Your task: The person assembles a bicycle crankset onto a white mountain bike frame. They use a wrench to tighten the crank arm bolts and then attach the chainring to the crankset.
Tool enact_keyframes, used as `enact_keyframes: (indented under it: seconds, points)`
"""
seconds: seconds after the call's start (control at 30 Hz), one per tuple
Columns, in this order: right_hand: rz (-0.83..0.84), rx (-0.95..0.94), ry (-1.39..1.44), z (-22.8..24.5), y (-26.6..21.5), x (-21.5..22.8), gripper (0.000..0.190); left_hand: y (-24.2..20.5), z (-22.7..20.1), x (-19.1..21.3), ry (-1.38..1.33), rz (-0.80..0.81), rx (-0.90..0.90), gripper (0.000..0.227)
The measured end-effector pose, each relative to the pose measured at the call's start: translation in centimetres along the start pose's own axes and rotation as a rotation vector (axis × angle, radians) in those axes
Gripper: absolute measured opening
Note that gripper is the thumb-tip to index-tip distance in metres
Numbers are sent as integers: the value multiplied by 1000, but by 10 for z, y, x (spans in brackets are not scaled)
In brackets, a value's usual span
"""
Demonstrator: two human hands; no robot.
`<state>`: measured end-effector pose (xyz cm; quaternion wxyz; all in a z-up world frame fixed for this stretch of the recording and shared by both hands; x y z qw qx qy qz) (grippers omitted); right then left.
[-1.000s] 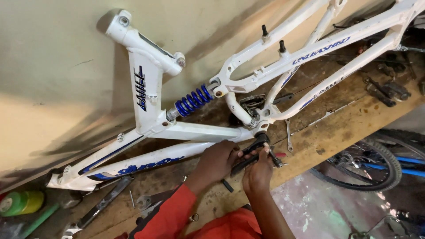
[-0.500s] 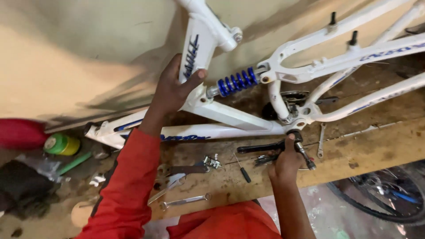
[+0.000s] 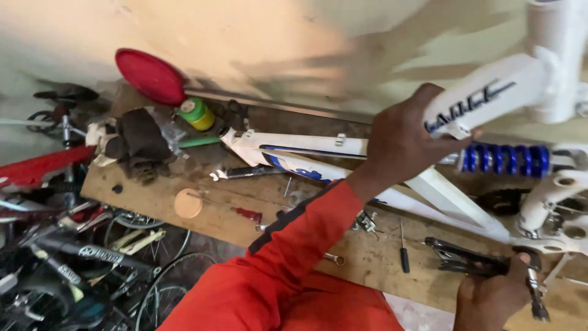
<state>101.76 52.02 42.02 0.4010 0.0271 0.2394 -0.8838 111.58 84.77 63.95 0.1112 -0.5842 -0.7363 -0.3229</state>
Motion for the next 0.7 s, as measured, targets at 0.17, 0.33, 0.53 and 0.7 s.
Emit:
enact_keyframes:
  seconds: [0.17,0.33,0.53,0.7]
  points:
    - [46,-35,-127,-2,-13,0,18,-18,-7,8,12,-89,40,61]
    - [168,-83,55,-5,-16,-14,12,-29,-16,14,15,-37,37,61]
    - [130,72,-185,2,-2,-9,32,-49,-34,47,9,-143,-50,60]
    - [137,50,-177,2,-2,-22,27,-66,-20,70,-10,-292,68,51]
Point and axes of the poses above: each hand's wrist, its own y-axis towards the middle knuckle, its own x-axis out of the back of the hand, z = x × y, the point moved 9 cm from there along y, towards the middle knuckle, and after that the axes turned 11 degrees about z, right-handed, at the moved point
